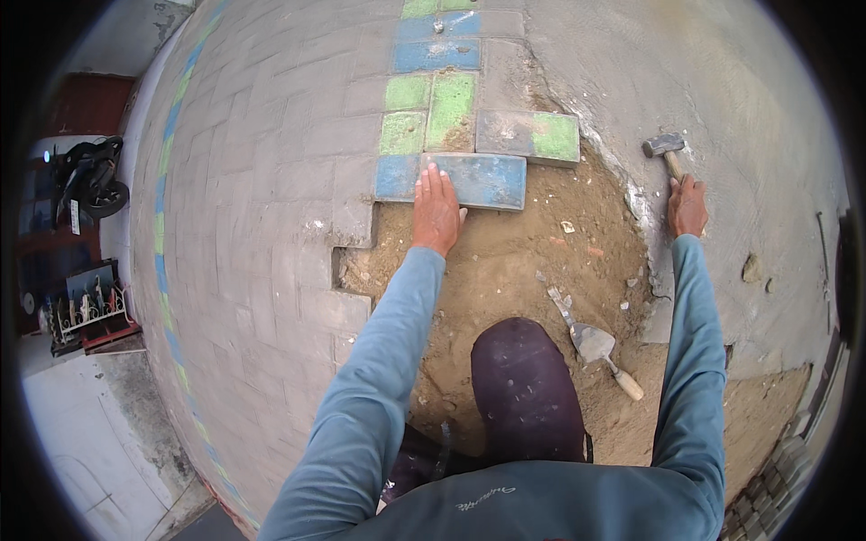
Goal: The person kneels on a partially paved outdoor area and places rectangular paving stones into an excavated section. They use a trowel to spread sand or mortar, then tap each stone into place with a hammer. The person continues laying stones in a pattern, adjusting their position and leveling the surface.
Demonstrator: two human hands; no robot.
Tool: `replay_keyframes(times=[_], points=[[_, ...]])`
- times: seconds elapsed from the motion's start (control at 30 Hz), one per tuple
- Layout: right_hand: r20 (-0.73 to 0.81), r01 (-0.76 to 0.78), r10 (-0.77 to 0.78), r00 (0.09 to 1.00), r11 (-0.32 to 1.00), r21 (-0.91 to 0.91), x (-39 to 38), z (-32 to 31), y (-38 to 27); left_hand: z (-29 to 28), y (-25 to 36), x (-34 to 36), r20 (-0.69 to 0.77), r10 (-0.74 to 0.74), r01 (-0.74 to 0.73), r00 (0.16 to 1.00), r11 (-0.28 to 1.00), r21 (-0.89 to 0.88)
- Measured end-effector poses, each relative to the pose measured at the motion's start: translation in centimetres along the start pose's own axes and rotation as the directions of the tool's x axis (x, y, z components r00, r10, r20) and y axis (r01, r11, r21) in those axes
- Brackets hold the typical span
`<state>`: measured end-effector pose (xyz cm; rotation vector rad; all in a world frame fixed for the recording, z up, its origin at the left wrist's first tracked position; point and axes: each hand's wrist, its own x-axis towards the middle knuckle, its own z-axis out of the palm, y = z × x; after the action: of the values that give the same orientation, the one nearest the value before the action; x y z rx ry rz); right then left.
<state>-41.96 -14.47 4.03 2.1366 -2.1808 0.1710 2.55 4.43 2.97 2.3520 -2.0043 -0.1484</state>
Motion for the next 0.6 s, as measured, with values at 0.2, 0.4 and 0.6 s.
replay_keyframes(times=[0.2, 0.4, 0.6], points=[[0.317, -0.098, -0.201, 0.927, 0.685, 0.722, -5.0, -2.6, -4.6, 1.8, 0.1, -4.4, -0.013, 0.081, -0.08, 0.997, 0.994, 0.077], [0.013, 0.42, -0.593, 0.805, 0.586, 0.693, -8.4, -9.0, -22.8, 0.6, 4.4, -5.8, 0.07, -0.06, 0.064, 0.996, 0.997, -0.053], [0.186, 0.678, -0.801, 0.568, 0.584, 0.445, -3.5, -3.7, -31.3, 0.7, 5.6, -4.0, 0.177, -0.068, 0.081, 0.982, 0.994, -0.067]])
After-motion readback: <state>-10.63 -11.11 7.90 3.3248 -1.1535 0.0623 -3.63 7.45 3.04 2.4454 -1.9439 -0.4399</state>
